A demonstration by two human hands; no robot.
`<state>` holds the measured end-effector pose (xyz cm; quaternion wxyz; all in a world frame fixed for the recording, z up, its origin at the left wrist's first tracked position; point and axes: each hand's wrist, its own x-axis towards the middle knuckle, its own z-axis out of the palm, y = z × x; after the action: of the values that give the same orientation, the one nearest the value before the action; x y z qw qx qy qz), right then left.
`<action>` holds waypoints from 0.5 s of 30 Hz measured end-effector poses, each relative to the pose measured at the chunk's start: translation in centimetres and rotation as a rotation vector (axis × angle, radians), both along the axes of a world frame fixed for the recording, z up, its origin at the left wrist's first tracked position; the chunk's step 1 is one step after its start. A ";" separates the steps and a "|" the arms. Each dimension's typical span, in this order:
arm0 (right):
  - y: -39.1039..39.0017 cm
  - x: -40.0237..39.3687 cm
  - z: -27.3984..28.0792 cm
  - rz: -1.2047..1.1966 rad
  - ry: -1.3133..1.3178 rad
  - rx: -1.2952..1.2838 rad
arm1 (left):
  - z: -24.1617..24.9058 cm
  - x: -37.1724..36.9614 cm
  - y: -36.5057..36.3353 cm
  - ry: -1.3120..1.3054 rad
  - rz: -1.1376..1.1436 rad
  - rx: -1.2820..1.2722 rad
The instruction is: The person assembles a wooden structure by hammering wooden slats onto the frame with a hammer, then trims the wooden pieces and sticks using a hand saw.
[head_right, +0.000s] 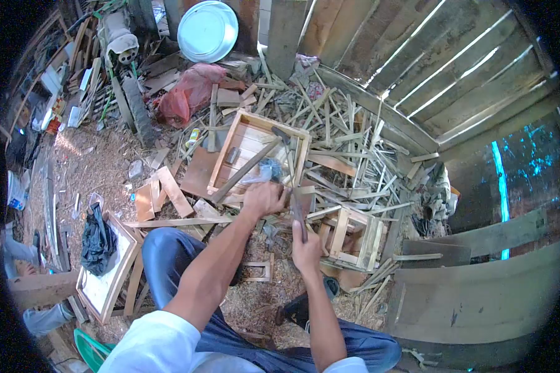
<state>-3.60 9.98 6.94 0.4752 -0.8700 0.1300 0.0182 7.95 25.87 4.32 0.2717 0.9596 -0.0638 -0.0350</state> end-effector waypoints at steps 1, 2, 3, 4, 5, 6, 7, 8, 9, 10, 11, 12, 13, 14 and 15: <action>0.1 -0.3 0.5 0.003 0.031 0.035 | 0.1 0.1 0.1 -0.005 -0.018 0.020; -0.3 -2.3 1.7 0.022 -0.032 -0.022 | 0.2 0.0 0.1 0.008 -0.010 -0.013; -1.3 -4.7 1.1 0.030 -0.070 -0.016 | 0.2 0.0 0.0 0.009 0.011 -0.025; -2.4 -7.1 0.3 0.040 -0.110 -0.006 | 0.1 -0.1 -0.1 0.021 0.000 -0.024; -2.9 -9.6 0.7 -0.003 -0.006 0.022 | 0.1 0.1 0.2 0.032 -0.010 -0.019; -3.1 -11.0 1.3 -0.052 0.099 0.052 | -0.1 0.2 0.6 0.034 0.009 -0.022; -3.1 -10.8 0.7 -0.054 0.107 0.055 | -0.2 0.0 0.7 0.039 0.019 -0.023; -3.0 -10.2 -0.5 -0.047 0.102 0.036 | -0.3 -0.1 0.5 0.042 0.011 -0.022; -2.9 -9.3 -1.3 -0.045 0.090 0.015 | -0.2 0.0 0.0 0.038 -0.003 -0.022; -2.1 -7.2 -1.2 -0.017 0.009 0.014 | -0.2 0.0 0.0 0.029 -0.006 -0.052; -0.7 -4.2 -0.6 0.017 -0.077 0.008 | 0.0 0.0 0.0 0.021 -0.027 -0.052; 1.1 -1.7 1.0 0.005 -0.194 0.076 | 0.1 0.1 0.0 0.019 -0.017 -0.028; 1.4 0.4 -0.1 0.044 -0.156 0.013 | 0.5 0.0 0.1 0.024 -0.001 -0.005; 1.2 1.3 -0.7 0.027 -0.074 0.048 | 0.8 0.0 0.1 0.045 -0.010 -0.017; 1.1 1.6 -1.0 0.011 -0.020 0.095 | 0.3 0.2 0.0 0.059 -0.009 -0.010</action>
<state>-2.01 11.10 5.99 0.5170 -0.8474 0.1194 0.0181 8.10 25.91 4.63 0.2783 0.9564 -0.0604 -0.0642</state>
